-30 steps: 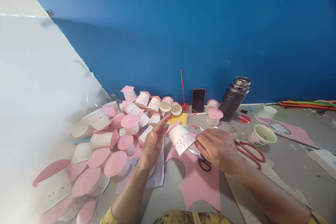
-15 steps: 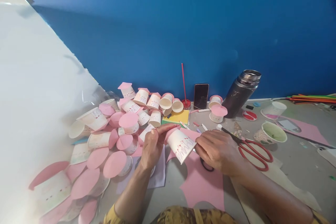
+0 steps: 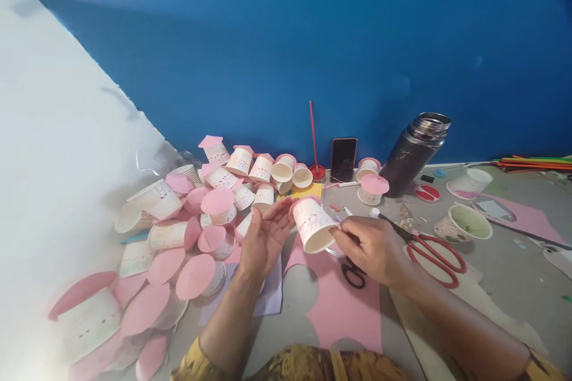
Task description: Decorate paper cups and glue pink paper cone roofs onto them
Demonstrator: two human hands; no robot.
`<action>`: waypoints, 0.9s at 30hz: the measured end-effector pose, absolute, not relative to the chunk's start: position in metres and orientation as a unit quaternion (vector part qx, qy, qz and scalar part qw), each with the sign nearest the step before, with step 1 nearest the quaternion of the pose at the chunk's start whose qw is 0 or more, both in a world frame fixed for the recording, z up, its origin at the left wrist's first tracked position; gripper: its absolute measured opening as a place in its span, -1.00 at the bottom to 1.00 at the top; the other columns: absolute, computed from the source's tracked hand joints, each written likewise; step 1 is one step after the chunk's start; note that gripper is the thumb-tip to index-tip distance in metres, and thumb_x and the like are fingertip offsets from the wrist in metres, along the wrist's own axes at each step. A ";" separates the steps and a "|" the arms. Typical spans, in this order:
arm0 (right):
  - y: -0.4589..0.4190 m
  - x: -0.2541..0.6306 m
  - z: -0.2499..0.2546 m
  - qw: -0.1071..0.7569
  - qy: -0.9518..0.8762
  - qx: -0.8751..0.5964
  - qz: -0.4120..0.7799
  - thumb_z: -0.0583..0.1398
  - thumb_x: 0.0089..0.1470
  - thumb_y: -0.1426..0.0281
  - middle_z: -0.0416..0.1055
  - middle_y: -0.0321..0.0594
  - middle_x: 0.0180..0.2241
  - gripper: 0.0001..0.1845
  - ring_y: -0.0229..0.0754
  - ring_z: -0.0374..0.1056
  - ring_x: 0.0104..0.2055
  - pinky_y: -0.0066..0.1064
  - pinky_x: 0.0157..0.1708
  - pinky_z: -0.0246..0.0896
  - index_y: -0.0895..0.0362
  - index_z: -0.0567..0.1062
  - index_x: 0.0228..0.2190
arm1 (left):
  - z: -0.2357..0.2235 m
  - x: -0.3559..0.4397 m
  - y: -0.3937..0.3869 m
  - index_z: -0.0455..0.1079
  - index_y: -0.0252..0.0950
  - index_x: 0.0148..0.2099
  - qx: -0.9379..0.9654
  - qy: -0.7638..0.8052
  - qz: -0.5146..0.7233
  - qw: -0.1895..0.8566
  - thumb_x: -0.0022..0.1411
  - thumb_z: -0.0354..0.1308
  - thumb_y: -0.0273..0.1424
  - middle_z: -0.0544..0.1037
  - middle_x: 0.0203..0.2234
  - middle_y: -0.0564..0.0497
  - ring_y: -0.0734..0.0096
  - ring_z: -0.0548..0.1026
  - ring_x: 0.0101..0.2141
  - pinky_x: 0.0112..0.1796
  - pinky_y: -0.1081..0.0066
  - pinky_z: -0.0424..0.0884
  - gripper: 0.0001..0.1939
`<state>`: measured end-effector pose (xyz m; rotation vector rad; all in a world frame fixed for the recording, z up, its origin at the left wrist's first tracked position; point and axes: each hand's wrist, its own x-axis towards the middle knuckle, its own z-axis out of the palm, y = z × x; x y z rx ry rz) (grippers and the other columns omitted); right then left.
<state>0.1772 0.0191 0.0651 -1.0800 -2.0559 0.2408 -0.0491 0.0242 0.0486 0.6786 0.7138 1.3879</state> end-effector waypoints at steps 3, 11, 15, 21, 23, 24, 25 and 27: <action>0.022 0.181 0.069 0.389 -0.759 -0.446 0.272 0.15 0.24 0.28 0.21 -0.41 -0.71 -0.53 -0.36 0.04 -0.65 -0.45 -0.61 -0.08 0.08 0.22 -0.67 | 0.048 -0.049 0.027 0.59 -0.35 0.01 0.255 0.293 0.599 0.700 0.30 0.17 0.02 0.63 -0.02 -0.20 0.16 0.54 0.04 0.09 0.23 0.42 -0.46; 0.023 0.180 0.066 0.338 -0.685 -0.426 0.485 0.18 0.23 0.08 0.31 -0.38 -0.69 -0.49 -0.36 0.08 -0.69 -0.46 -0.64 -0.04 0.10 0.39 -0.65 | 0.038 -0.044 0.023 0.59 -0.34 -0.02 0.267 0.299 0.583 0.707 0.18 0.37 -0.25 0.64 -0.12 -0.12 0.27 0.56 -0.10 -0.02 0.38 0.47 -0.64; 0.025 0.178 0.056 0.339 -0.654 -0.429 0.522 0.18 0.20 -0.01 0.39 -0.31 -0.65 -0.45 -0.36 0.09 -0.67 -0.46 -0.64 -0.03 0.12 0.41 -0.63 | 0.036 -0.041 0.023 0.57 -0.32 0.04 0.258 0.292 0.592 0.706 0.19 0.37 -0.34 0.64 -0.17 -0.08 0.36 0.55 -0.17 -0.08 0.44 0.47 -0.64; 0.027 0.175 0.049 0.333 -0.628 -0.449 0.542 0.19 0.17 -0.04 0.36 -0.32 -0.66 -0.43 -0.37 0.05 -0.68 -0.46 -0.65 -0.09 0.12 0.41 -0.64 | 0.037 -0.039 0.022 0.61 -0.36 -0.03 0.255 0.301 0.607 0.690 0.04 0.50 -0.32 0.65 -0.16 -0.11 0.35 0.54 -0.17 -0.11 0.47 0.47 -0.56; 0.026 0.174 0.050 0.331 -0.632 -0.453 0.535 0.19 0.16 -0.05 0.36 -0.32 -0.67 -0.43 -0.37 0.05 -0.68 -0.45 -0.64 -0.08 0.12 0.42 -0.65 | 0.036 -0.040 0.022 0.62 -0.38 -0.04 0.261 0.304 0.612 0.682 -0.02 0.54 -0.26 0.64 -0.17 -0.11 0.34 0.54 -0.18 -0.12 0.45 0.46 -0.50; 0.026 0.174 0.050 0.330 -0.633 -0.455 0.533 0.20 0.15 -0.05 0.36 -0.32 -0.67 -0.43 -0.36 0.05 -0.68 -0.45 -0.64 -0.08 0.12 0.42 -0.65 | 0.035 -0.040 0.022 0.62 -0.39 -0.04 0.261 0.307 0.614 0.679 -0.05 0.55 -0.25 0.64 -0.18 -0.11 0.33 0.54 -0.18 -0.12 0.45 0.46 -0.47; 0.026 0.173 0.051 0.331 -0.633 -0.457 0.530 0.20 0.14 -0.06 0.37 -0.31 -0.66 -0.43 -0.36 0.04 -0.67 -0.44 -0.64 -0.09 0.11 0.42 -0.65 | 0.035 -0.040 0.022 0.62 -0.39 -0.04 0.261 0.309 0.616 0.676 -0.07 0.56 -0.23 0.65 -0.17 -0.12 0.33 0.54 -0.17 -0.11 0.44 0.45 -0.45; 0.025 0.171 0.051 0.333 -0.630 -0.460 0.530 0.21 0.12 -0.06 0.38 -0.30 -0.65 -0.43 -0.36 0.05 -0.66 -0.44 -0.63 -0.09 0.11 0.42 -0.66 | 0.034 -0.039 0.022 0.62 -0.38 -0.04 0.263 0.311 0.619 0.672 -0.09 0.56 -0.22 0.65 -0.14 -0.13 0.29 0.55 -0.13 -0.08 0.41 0.44 -0.43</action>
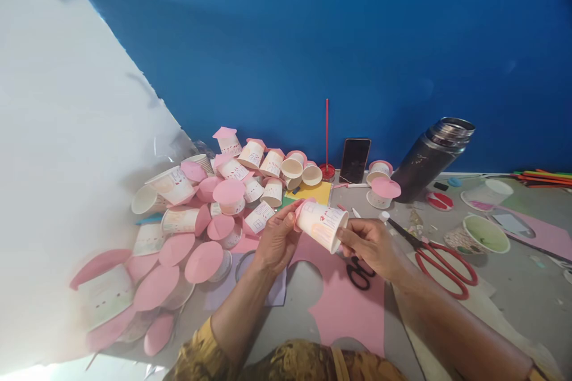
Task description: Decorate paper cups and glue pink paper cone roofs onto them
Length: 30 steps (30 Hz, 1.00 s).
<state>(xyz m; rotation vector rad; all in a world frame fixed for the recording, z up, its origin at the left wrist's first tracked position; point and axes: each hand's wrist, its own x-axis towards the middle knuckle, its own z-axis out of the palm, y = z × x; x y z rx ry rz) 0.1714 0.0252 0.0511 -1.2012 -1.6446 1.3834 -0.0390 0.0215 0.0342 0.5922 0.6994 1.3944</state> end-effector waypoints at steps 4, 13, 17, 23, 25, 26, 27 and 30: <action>0.026 0.168 0.050 0.341 -0.614 -0.453 0.549 0.23 0.10 -0.08 0.38 -0.30 -0.64 -0.42 -0.36 0.05 -0.64 -0.43 -0.61 -0.12 0.12 0.42 -0.66 | 0.033 -0.037 0.023 0.61 -0.36 -0.05 0.264 0.306 0.632 0.661 -0.01 0.52 -0.20 0.65 -0.10 -0.15 0.22 0.55 -0.06 0.00 0.36 0.41 -0.49; 0.026 0.168 0.052 0.357 -0.527 -0.436 0.635 0.34 -0.02 -0.08 0.34 -0.32 -0.66 -0.41 -0.43 -0.01 -0.64 -0.45 -0.61 -0.24 0.15 0.38 -0.65 | 0.033 -0.037 0.024 0.62 -0.30 -0.02 0.259 0.291 0.632 0.671 -0.07 0.56 -0.29 0.67 -0.12 -0.07 0.37 0.57 -0.12 -0.04 0.46 0.43 -0.47; 0.025 0.165 0.054 0.355 -0.526 -0.443 0.634 0.33 -0.04 -0.11 0.35 -0.31 -0.66 -0.40 -0.42 -0.02 -0.65 -0.45 -0.62 -0.24 0.15 0.39 -0.66 | 0.033 -0.036 0.024 0.62 -0.29 -0.04 0.269 0.297 0.629 0.666 -0.07 0.56 -0.26 0.68 -0.17 -0.06 0.39 0.57 -0.17 -0.07 0.45 0.44 -0.48; 0.025 0.165 0.047 0.355 -0.537 -0.444 0.623 0.29 0.03 -0.09 0.36 -0.31 -0.64 -0.43 -0.40 -0.01 -0.63 -0.43 -0.61 -0.23 0.14 0.40 -0.63 | 0.032 -0.034 0.025 0.63 -0.31 -0.19 0.250 0.279 0.638 0.673 0.05 0.50 -0.28 0.66 -0.24 -0.03 0.37 0.56 -0.18 -0.09 0.42 0.46 -0.71; 0.026 0.166 0.044 0.356 -0.542 -0.448 0.616 0.27 0.07 -0.07 0.37 -0.32 -0.63 -0.44 -0.40 -0.02 -0.64 -0.43 -0.61 -0.24 0.13 0.39 -0.62 | 0.031 -0.034 0.025 0.63 -0.31 -0.25 0.246 0.277 0.639 0.674 0.12 0.45 -0.33 0.64 -0.32 0.00 0.41 0.55 -0.24 -0.12 0.43 0.46 -0.81; 0.026 0.167 0.043 0.356 -0.547 -0.449 0.610 0.26 0.09 -0.06 0.38 -0.32 -0.62 -0.45 -0.39 -0.02 -0.64 -0.43 -0.61 -0.24 0.13 0.39 -0.62 | 0.031 -0.034 0.025 0.62 -0.32 -0.25 0.246 0.279 0.637 0.675 0.14 0.43 -0.37 0.64 -0.33 0.01 0.43 0.54 -0.25 -0.13 0.44 0.46 -0.85; 0.026 0.167 0.042 0.356 -0.555 -0.451 0.602 0.25 0.11 -0.05 0.39 -0.31 -0.62 -0.45 -0.39 -0.01 -0.63 -0.43 -0.61 -0.23 0.13 0.39 -0.62 | 0.031 -0.033 0.025 0.63 -0.33 -0.24 0.247 0.283 0.633 0.677 0.14 0.42 -0.41 0.64 -0.32 0.00 0.43 0.55 -0.26 -0.13 0.45 0.46 -0.87; 0.025 0.166 0.043 0.360 -0.590 -0.455 0.561 0.22 0.15 0.01 0.40 -0.30 -0.62 -0.47 -0.36 0.06 -0.61 -0.43 -0.59 -0.15 0.12 0.39 -0.64 | 0.032 -0.032 0.024 0.63 -0.33 -0.17 0.246 0.293 0.625 0.680 0.11 0.42 -0.48 0.66 -0.24 -0.03 0.40 0.56 -0.21 -0.12 0.46 0.46 -0.81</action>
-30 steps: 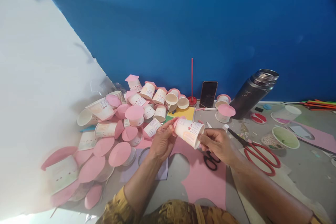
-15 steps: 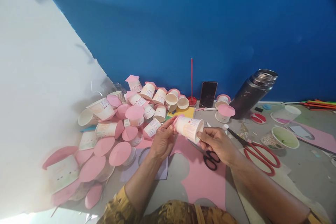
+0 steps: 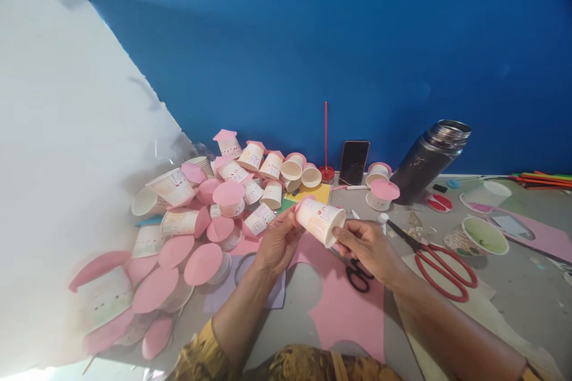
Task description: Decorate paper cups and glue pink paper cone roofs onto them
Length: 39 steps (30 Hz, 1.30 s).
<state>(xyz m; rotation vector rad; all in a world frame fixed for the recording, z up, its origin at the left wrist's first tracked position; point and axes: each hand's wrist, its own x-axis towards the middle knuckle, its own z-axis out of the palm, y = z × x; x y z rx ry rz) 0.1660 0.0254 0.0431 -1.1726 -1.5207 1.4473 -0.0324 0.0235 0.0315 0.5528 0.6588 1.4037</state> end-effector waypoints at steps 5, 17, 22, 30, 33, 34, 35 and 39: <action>0.022 0.162 0.041 0.382 -0.676 -0.467 0.423 0.14 0.26 0.15 0.39 -0.31 -0.64 -0.53 -0.32 0.14 -0.63 -0.42 -0.57 -0.03 0.10 0.38 -0.63 | 0.030 -0.034 0.023 0.61 -0.31 -0.20 0.236 0.314 0.630 0.670 0.12 0.44 -0.35 0.68 -0.20 -0.07 0.32 0.59 -0.16 -0.09 0.40 0.48 -0.80; 0.025 0.170 0.033 0.423 -0.852 -0.294 -0.094 0.11 0.22 0.63 0.51 -0.19 -0.48 -0.77 -0.19 0.35 -0.44 -0.30 -0.38 0.09 0.13 0.48 -0.36 | 0.039 -0.059 0.020 0.66 -0.28 -0.19 0.364 0.394 0.670 0.514 0.21 0.33 -0.10 0.69 -0.17 -0.14 0.13 0.59 -0.04 0.06 0.23 0.39 -0.66; 0.027 0.170 0.030 0.412 -0.863 -0.284 -0.075 0.11 0.21 0.64 0.51 -0.19 -0.47 -0.78 -0.19 0.33 -0.43 -0.30 -0.38 0.07 0.15 0.48 -0.36 | 0.042 -0.061 0.016 0.66 -0.26 -0.14 0.399 0.401 0.644 0.516 0.23 0.33 -0.13 0.69 -0.12 -0.13 0.10 0.57 0.01 0.09 0.23 0.38 -0.69; 0.027 0.169 0.037 0.386 -0.876 -0.285 -0.053 0.11 0.27 0.57 0.44 -0.24 -0.54 -0.72 -0.23 0.29 -0.46 -0.32 -0.40 0.00 0.14 0.45 -0.48 | 0.047 -0.068 0.021 0.66 -0.27 -0.10 0.398 0.385 0.602 0.576 0.00 0.50 -0.14 0.67 -0.12 -0.17 0.02 0.58 -0.04 -0.01 0.21 0.42 -0.55; 0.026 0.168 0.038 0.382 -0.875 -0.292 -0.057 0.10 0.27 0.56 0.41 -0.26 -0.57 -0.68 -0.24 0.25 -0.49 -0.31 -0.42 -0.04 0.12 0.42 -0.52 | 0.047 -0.068 0.022 0.66 -0.28 -0.13 0.381 0.384 0.596 0.594 -0.04 0.53 -0.17 0.68 -0.16 -0.17 0.05 0.59 -0.08 -0.08 0.25 0.43 -0.55; 0.025 0.168 0.037 0.383 -0.873 -0.295 -0.059 0.09 0.27 0.55 0.40 -0.26 -0.58 -0.67 -0.24 0.24 -0.50 -0.31 -0.42 -0.05 0.12 0.41 -0.53 | 0.047 -0.068 0.022 0.66 -0.29 -0.13 0.379 0.381 0.593 0.599 -0.05 0.54 -0.18 0.68 -0.16 -0.18 0.05 0.59 -0.08 -0.08 0.26 0.43 -0.55; 0.025 0.168 0.036 0.385 -0.872 -0.298 -0.060 0.09 0.27 0.55 0.39 -0.27 -0.58 -0.66 -0.24 0.22 -0.51 -0.31 -0.43 -0.06 0.12 0.40 -0.54 | 0.048 -0.068 0.022 0.66 -0.29 -0.12 0.379 0.378 0.590 0.605 -0.06 0.54 -0.18 0.68 -0.16 -0.18 0.05 0.60 -0.08 -0.08 0.26 0.43 -0.54; 0.024 0.168 0.033 0.384 -0.868 -0.310 -0.057 0.09 0.25 0.55 0.37 -0.28 -0.59 -0.67 -0.24 0.21 -0.51 -0.31 -0.43 -0.08 0.11 0.38 -0.55 | 0.046 -0.068 0.024 0.65 -0.30 -0.09 0.390 0.379 0.577 0.610 -0.08 0.54 -0.18 0.67 -0.15 -0.20 0.05 0.60 -0.10 -0.08 0.25 0.41 -0.50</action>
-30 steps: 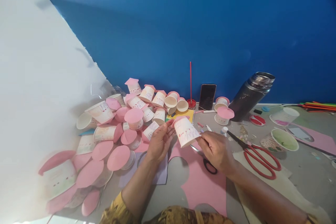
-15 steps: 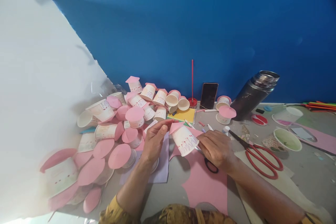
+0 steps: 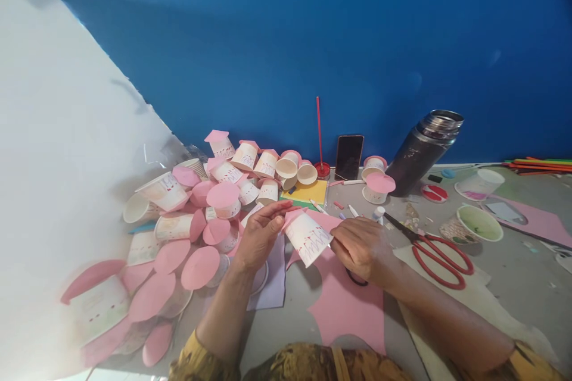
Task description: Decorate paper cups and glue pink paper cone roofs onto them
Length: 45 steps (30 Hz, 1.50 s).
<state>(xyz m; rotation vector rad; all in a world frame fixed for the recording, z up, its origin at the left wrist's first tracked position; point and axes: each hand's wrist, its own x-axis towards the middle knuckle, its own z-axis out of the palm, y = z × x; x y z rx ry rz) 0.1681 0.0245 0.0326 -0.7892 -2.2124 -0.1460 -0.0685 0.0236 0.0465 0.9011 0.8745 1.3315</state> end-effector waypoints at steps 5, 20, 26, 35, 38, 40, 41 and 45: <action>0.024 0.169 0.031 0.380 -0.867 -0.319 -0.048 0.09 0.23 0.55 0.37 -0.28 -0.59 -0.69 -0.24 0.20 -0.51 -0.31 -0.43 -0.09 0.11 0.40 -0.54 | 0.042 -0.071 0.025 0.65 -0.28 -0.07 0.412 0.394 0.573 0.589 -0.09 0.54 -0.17 0.67 -0.18 -0.17 0.18 0.58 -0.19 -0.18 0.33 0.40 -0.48; 0.024 0.167 0.031 0.398 -0.856 -0.328 -0.047 0.10 0.23 0.56 0.39 -0.27 -0.57 -0.69 -0.24 0.23 -0.50 -0.32 -0.44 -0.06 0.11 0.41 -0.54 | 0.038 -0.069 0.026 0.66 -0.30 -0.13 0.384 0.409 0.584 0.587 -0.16 0.56 -0.25 0.64 -0.33 -0.09 0.36 0.48 -0.33 -0.28 0.40 0.35 -0.51; 0.023 0.167 0.029 0.398 -0.856 -0.328 -0.041 0.09 0.23 0.57 0.41 -0.26 -0.56 -0.69 -0.24 0.24 -0.49 -0.32 -0.43 -0.03 0.12 0.43 -0.53 | 0.036 -0.069 0.026 0.66 -0.30 -0.15 0.381 0.413 0.584 0.586 -0.17 0.57 -0.25 0.65 -0.30 -0.11 0.33 0.51 -0.29 -0.26 0.40 0.36 -0.51; 0.023 0.166 0.029 0.404 -0.853 -0.329 -0.018 0.09 0.26 0.54 0.38 -0.28 -0.59 -0.67 -0.26 0.22 -0.52 -0.34 -0.43 -0.04 0.12 0.41 -0.54 | 0.039 -0.070 0.025 0.63 -0.26 -0.03 0.397 0.378 0.586 0.597 -0.09 0.55 -0.25 0.68 -0.15 -0.20 0.13 0.59 -0.12 -0.15 0.32 0.43 -0.46; 0.023 0.166 0.030 0.405 -0.852 -0.331 -0.007 0.08 0.27 0.54 0.35 -0.29 -0.61 -0.63 -0.27 0.19 -0.54 -0.35 -0.44 -0.05 0.11 0.38 -0.58 | 0.042 -0.070 0.025 0.63 -0.27 -0.05 0.406 0.359 0.589 0.599 -0.06 0.54 -0.23 0.67 -0.07 -0.23 0.05 0.58 -0.03 -0.06 0.26 0.43 -0.50; 0.024 0.166 0.030 0.405 -0.853 -0.330 0.001 0.07 0.27 0.55 0.35 -0.30 -0.61 -0.63 -0.27 0.18 -0.54 -0.35 -0.45 -0.05 0.11 0.38 -0.58 | 0.043 -0.070 0.026 0.63 -0.28 -0.07 0.399 0.348 0.589 0.610 -0.03 0.53 -0.19 0.68 -0.08 -0.24 0.02 0.60 -0.04 -0.03 0.22 0.43 -0.52; 0.024 0.165 0.030 0.405 -0.853 -0.328 0.004 0.07 0.26 0.55 0.34 -0.30 -0.61 -0.63 -0.28 0.18 -0.54 -0.35 -0.45 -0.04 0.11 0.38 -0.58 | 0.044 -0.071 0.026 0.63 -0.29 -0.07 0.396 0.342 0.587 0.617 -0.02 0.52 -0.18 0.68 -0.09 -0.25 0.01 0.61 -0.04 -0.02 0.20 0.43 -0.53; 0.024 0.165 0.029 0.406 -0.855 -0.321 0.014 0.08 0.27 0.53 0.32 -0.31 -0.62 -0.62 -0.28 0.17 -0.55 -0.35 -0.45 -0.05 0.12 0.36 -0.59 | 0.044 -0.073 0.027 0.62 -0.28 -0.07 0.395 0.330 0.575 0.636 -0.01 0.53 -0.22 0.68 -0.10 -0.24 0.01 0.62 -0.06 -0.05 0.20 0.44 -0.54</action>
